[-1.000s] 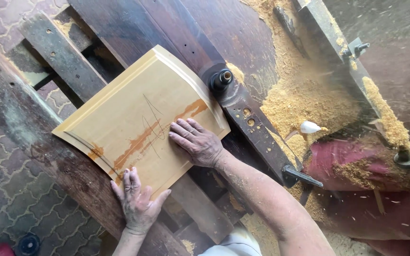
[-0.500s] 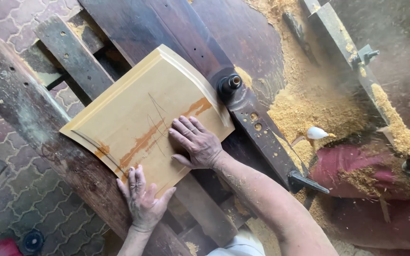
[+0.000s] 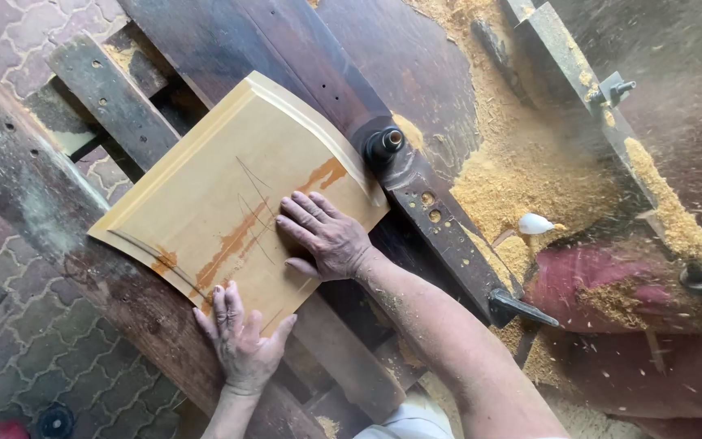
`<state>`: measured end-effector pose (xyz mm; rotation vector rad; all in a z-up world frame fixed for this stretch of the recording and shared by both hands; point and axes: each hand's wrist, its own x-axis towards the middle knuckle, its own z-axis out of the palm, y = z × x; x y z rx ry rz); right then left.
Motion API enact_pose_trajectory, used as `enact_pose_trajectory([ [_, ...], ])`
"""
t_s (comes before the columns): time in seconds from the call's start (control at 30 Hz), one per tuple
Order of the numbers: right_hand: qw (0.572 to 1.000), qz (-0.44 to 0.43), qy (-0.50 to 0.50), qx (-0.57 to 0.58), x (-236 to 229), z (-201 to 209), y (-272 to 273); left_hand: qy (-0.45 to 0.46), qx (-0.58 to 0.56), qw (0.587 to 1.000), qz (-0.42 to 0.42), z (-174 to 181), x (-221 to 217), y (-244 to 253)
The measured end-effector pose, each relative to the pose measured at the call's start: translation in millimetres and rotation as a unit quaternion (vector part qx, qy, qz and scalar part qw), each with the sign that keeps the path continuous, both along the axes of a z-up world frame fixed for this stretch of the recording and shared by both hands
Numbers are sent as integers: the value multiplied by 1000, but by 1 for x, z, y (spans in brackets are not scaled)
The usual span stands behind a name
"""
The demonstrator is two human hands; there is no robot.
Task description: Processing curved wooden panels using a shaper machine and applying adhesive in a workshop.
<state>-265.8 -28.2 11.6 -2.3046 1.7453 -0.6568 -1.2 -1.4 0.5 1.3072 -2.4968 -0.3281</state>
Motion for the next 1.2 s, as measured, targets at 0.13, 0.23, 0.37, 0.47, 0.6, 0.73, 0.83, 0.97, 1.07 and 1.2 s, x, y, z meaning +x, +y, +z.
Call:
enact_pose_trajectory([
  [0.13,1000,1,9,-9,3,-10,-1,-3,-3,1000,-1,0,3,4],
  [0.23,1000,-11,7,-8,9,-10,-4,0,-6,1000,8,3,-3,-1],
  [0.37,997,-73,-24,-6,22,1,-8,-1,-12,1000,12,1,-4,-3],
  [0.47,998,-62,-33,-7,25,3,-10,-5,-11,1000,15,1,-2,-2],
  [0.6,998,-51,-38,-15,21,-5,-11,-2,-17,1000,20,0,-5,-4],
  [0.73,998,-51,-23,-16,23,-4,-15,-8,-19,1000,18,-3,-3,-5],
  [0.83,998,-50,-15,-17,22,-4,-20,-23,-8,1000,19,-2,-5,-8],
  [0.97,999,-45,-19,-15,20,-5,-24,-18,-11,1000,23,-3,-6,-10],
  [1.07,999,-42,-20,-11,20,-6,-27,-11,-17,999,31,-5,-6,-9],
  [1.2,999,-41,-20,-14,18,-6,-32,-29,-8,999,38,-1,-11,-13],
])
